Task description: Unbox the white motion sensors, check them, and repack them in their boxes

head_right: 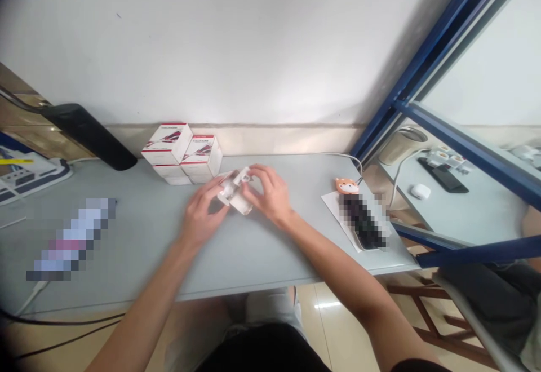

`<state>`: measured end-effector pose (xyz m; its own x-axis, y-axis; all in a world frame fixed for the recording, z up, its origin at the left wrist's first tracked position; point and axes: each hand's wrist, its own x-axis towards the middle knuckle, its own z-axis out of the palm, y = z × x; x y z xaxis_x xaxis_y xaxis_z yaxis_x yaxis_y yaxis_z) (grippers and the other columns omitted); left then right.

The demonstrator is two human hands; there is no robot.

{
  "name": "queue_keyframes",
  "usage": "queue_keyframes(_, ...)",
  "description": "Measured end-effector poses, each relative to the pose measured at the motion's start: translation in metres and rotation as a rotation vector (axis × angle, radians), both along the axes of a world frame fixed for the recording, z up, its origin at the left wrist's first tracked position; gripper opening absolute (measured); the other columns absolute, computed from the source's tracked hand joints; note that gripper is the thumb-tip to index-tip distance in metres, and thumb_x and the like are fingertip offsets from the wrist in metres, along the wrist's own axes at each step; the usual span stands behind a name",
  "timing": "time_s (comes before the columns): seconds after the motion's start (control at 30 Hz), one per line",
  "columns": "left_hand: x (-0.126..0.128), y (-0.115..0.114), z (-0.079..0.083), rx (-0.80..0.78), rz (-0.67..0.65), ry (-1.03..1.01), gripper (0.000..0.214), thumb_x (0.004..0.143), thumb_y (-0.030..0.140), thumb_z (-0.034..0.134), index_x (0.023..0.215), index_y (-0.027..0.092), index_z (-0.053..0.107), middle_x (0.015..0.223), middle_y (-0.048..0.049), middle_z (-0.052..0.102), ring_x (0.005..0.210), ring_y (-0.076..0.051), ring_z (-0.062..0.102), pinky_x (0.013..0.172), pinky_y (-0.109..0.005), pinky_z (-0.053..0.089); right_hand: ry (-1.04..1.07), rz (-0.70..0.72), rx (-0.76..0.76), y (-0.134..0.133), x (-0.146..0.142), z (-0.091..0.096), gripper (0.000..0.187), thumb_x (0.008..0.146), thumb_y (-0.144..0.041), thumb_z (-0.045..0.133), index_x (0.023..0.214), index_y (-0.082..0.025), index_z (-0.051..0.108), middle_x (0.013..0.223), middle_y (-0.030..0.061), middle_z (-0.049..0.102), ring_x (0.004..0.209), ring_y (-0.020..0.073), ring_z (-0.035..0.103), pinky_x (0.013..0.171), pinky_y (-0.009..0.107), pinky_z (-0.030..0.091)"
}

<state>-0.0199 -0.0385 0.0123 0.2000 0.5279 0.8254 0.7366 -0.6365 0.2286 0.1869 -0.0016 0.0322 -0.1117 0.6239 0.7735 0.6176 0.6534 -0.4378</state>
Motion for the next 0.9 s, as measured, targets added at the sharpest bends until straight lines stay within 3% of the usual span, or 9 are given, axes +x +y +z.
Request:
queue_keyframes(0.1,-0.001,-0.002,0.001,-0.023,0.027,-0.043,0.045,0.093,0.014,0.071,0.133,0.031,0.056,0.140,-0.0110,0.070,0.130,-0.028,0.069,0.105,-0.048,0.062,0.066,-0.155,-0.108,0.010,0.012,0.002,0.022,0.100,-0.037,0.058,0.116,-0.023,0.062,0.120,0.0104,0.073,0.107,0.0226,0.069,0.089,0.037,0.055)
queue_keyframes(0.27,-0.004,-0.004,0.001,-0.027,0.057,-0.098,0.043,0.091,0.013,0.074,0.126,0.030,0.056,0.141,-0.0104,0.070,0.127,-0.026,0.070,0.102,-0.045,0.063,-0.325,-0.234,-0.538,0.028,0.026,-0.015,0.020,0.100,-0.028,0.058,0.114,-0.019,0.068,0.114,0.0116,0.074,0.109,0.0274,0.067,0.098,0.042,0.049)
queue_keyframes(0.37,-0.005,-0.004,0.001,-0.019,0.070,-0.132,0.037,0.088,0.013,0.076,0.116,0.028,0.057,0.141,-0.0106,0.070,0.126,-0.025,0.071,0.100,-0.041,0.063,-0.382,-0.192,-0.579,0.034,0.026,-0.021,0.026,0.103,-0.031,0.056,0.122,-0.019,0.069,0.123,0.0133,0.072,0.117,0.0292,0.064,0.100,0.042,0.048)
queue_keyframes(0.5,-0.004,-0.004,0.001,0.026,0.083,-0.133,0.030,0.085,0.013,0.078,0.104,0.026,0.057,0.137,-0.0095,0.072,0.121,-0.023,0.074,0.093,-0.033,0.063,-0.384,-0.189,-0.568,0.030,0.044,-0.004,0.037,0.105,-0.041,0.051,0.132,-0.022,0.068,0.134,0.0135,0.068,0.120,0.0298,0.064,0.106,0.044,0.046)
queue_keyframes(0.57,-0.003,-0.004,0.002,0.044,0.102,-0.123,0.029,0.084,0.014,0.078,0.101,0.025,0.058,0.135,-0.0083,0.074,0.117,-0.022,0.075,0.092,-0.032,0.063,-0.352,-0.217,-0.527,0.014,0.073,0.007,0.038,0.104,-0.043,0.051,0.132,-0.023,0.069,0.132,0.0120,0.070,0.121,0.0303,0.064,0.109,0.045,0.046)
queue_keyframes(0.63,-0.004,-0.004,0.003,0.039,0.139,-0.121,0.029,0.083,0.015,0.079,0.100,0.026,0.058,0.134,-0.0075,0.075,0.114,-0.022,0.077,0.089,-0.031,0.063,-0.276,-0.384,-0.517,-0.014,0.113,0.010,0.043,0.103,-0.047,0.049,0.132,-0.022,0.069,0.130,0.0129,0.071,0.124,0.0318,0.064,0.111,0.046,0.046)
queue_keyframes(0.77,-0.005,-0.005,0.007,-0.004,0.179,-0.139,0.030,0.084,0.015,0.079,0.103,0.026,0.059,0.133,-0.0074,0.075,0.113,-0.023,0.077,0.086,-0.030,0.063,-0.164,-1.017,-0.704,-0.079,0.197,-0.011,0.073,0.096,-0.067,0.046,0.142,-0.013,0.062,0.141,0.0254,0.062,0.132,0.0461,0.056,0.111,0.060,0.043)
queue_keyframes(0.8,-0.005,-0.005,0.008,-0.014,0.178,-0.142,0.030,0.084,0.015,0.078,0.106,0.026,0.060,0.133,-0.0074,0.075,0.113,-0.023,0.077,0.086,-0.031,0.062,-0.160,-1.053,-0.793,-0.091,0.213,-0.019,0.083,0.092,-0.074,0.048,0.145,-0.012,0.060,0.142,0.0270,0.061,0.133,0.0487,0.055,0.110,0.062,0.043)
queue_keyframes(0.9,-0.001,-0.006,0.009,-0.047,0.145,-0.127,0.035,0.086,0.014,0.076,0.116,0.026,0.062,0.136,-0.0072,0.074,0.118,-0.024,0.075,0.089,-0.031,0.062,-0.160,-0.933,-0.930,-0.107,0.238,-0.036,0.092,0.086,-0.080,0.050,0.142,-0.008,0.062,0.140,0.0270,0.062,0.135,0.0446,0.056,0.112,0.054,0.045)
